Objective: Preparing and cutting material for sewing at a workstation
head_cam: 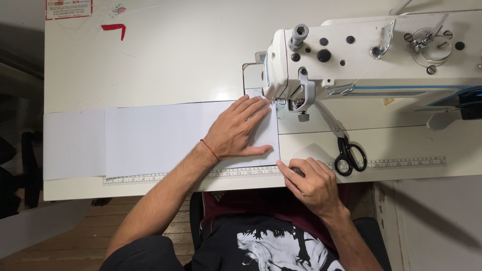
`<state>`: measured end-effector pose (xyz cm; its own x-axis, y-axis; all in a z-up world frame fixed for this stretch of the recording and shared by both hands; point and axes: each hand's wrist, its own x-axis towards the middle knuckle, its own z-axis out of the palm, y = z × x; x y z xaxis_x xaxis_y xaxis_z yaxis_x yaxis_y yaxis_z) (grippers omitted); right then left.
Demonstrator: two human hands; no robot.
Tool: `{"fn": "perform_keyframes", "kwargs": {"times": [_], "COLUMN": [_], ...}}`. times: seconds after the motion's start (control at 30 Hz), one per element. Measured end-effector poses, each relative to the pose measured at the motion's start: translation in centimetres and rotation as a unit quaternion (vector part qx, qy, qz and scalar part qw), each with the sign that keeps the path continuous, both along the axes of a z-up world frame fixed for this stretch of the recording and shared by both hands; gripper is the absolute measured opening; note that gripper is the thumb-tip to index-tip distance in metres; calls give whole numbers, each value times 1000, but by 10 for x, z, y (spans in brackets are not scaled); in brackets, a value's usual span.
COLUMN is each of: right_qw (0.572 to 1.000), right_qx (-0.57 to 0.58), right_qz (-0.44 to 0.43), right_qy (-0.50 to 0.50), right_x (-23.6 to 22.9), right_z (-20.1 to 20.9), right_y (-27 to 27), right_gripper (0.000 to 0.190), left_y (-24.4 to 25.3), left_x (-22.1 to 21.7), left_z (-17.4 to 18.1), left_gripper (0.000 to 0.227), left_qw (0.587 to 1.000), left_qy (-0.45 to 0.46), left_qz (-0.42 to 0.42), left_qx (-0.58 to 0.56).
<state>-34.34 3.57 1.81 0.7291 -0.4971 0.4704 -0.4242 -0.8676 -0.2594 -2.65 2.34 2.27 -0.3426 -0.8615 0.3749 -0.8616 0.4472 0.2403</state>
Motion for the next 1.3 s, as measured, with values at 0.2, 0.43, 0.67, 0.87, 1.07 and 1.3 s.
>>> {"fn": "perform_keyframes", "kwargs": {"times": [0.2, 0.43, 0.67, 0.87, 1.07, 1.3], "right_qw": [996, 968, 950, 964, 972, 955], "right_qx": [83, 163, 252, 181, -59, -131], "right_qz": [-7, -160, -119, -104, -180, -256], "right_qy": [-12, -101, -141, -168, -139, -76], "right_x": [0, 16, 47, 24, -78, -150], "right_z": [11, 45, 13, 7, 33, 16], "right_y": [0, -51, -117, -117, -96, -86], "right_gripper": [19, 21, 8, 16, 15, 55], "left_y": [5, 8, 14, 16, 14, 12], "left_x": [-4, -2, 0, 1, 5, 4], "left_z": [-4, -8, -17, -17, -5, -6], "left_gripper": [102, 101, 102, 104, 104, 99], "left_qw": [999, 999, 1000, 1000, 999, 999], "left_qy": [-18, -22, -17, -16, 3, 15], "left_qz": [8, 14, 14, 12, -31, -30], "left_qx": [25, 30, 16, 20, -13, -27]}}
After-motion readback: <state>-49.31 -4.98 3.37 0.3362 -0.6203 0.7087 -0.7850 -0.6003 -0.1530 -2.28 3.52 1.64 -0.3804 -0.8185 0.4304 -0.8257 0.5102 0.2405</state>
